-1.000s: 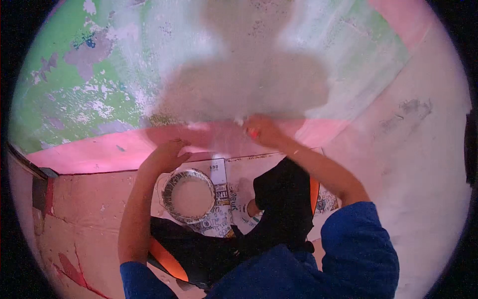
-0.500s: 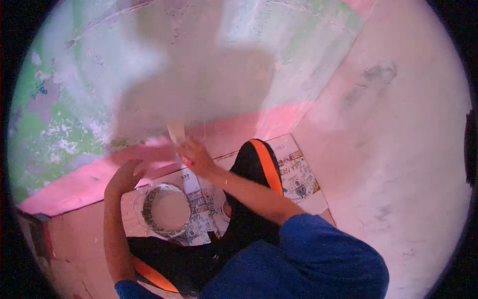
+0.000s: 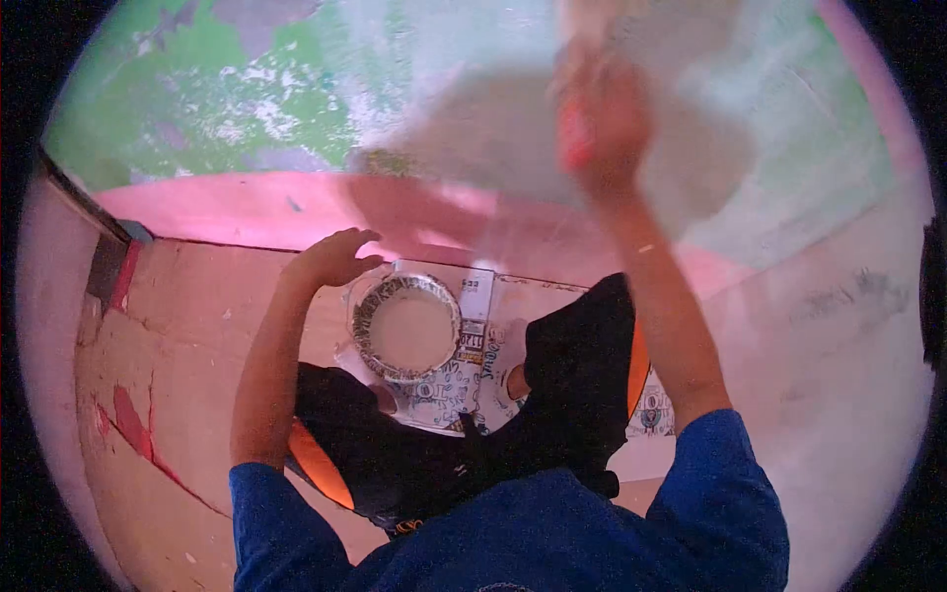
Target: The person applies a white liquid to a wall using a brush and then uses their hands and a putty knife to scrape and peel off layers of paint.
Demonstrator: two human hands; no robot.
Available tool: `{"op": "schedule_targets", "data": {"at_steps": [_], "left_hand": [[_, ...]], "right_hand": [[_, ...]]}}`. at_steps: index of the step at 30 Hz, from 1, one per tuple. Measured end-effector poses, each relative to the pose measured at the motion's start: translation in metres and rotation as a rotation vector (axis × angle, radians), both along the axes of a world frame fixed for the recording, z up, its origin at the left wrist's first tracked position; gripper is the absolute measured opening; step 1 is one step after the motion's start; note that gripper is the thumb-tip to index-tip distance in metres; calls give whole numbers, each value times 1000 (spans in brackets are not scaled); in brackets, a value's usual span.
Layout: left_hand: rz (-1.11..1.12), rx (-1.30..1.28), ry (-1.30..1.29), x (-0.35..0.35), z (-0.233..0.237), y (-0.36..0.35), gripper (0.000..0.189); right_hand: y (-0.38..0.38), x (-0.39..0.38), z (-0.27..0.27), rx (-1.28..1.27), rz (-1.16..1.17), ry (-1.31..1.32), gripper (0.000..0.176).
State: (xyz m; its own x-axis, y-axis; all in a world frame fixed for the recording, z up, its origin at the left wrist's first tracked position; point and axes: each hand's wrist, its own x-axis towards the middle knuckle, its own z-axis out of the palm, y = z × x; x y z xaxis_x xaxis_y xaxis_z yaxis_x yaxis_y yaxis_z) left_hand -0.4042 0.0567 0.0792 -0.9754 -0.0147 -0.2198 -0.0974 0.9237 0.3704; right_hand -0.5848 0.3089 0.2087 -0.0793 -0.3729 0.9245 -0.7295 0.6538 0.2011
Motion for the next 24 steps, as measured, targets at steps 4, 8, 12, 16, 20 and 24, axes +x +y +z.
{"op": "schedule_targets", "data": {"at_steps": [4,8,12,16,20,24], "left_hand": [[5,-30,83,-10,7,6,49],[-43,22,85,-10,10,9,49],[-43,89,-25,2,23,1,49],[9,-4,43,-1,1,-19,49],[10,57,99,-1,2,-23,50],[44,84,80,11,3,-28,50]], "right_hand": [[-29,41,-198,550,253,-386,16],[-35,13,-231,474,547,-931,14],[-32,11,-48,223,737,-514,24],[-71,34,35,-107,660,-18,13],[-131,24,-96,299,52,125,34],[-122,60,-234,500,514,-590,18]]}}
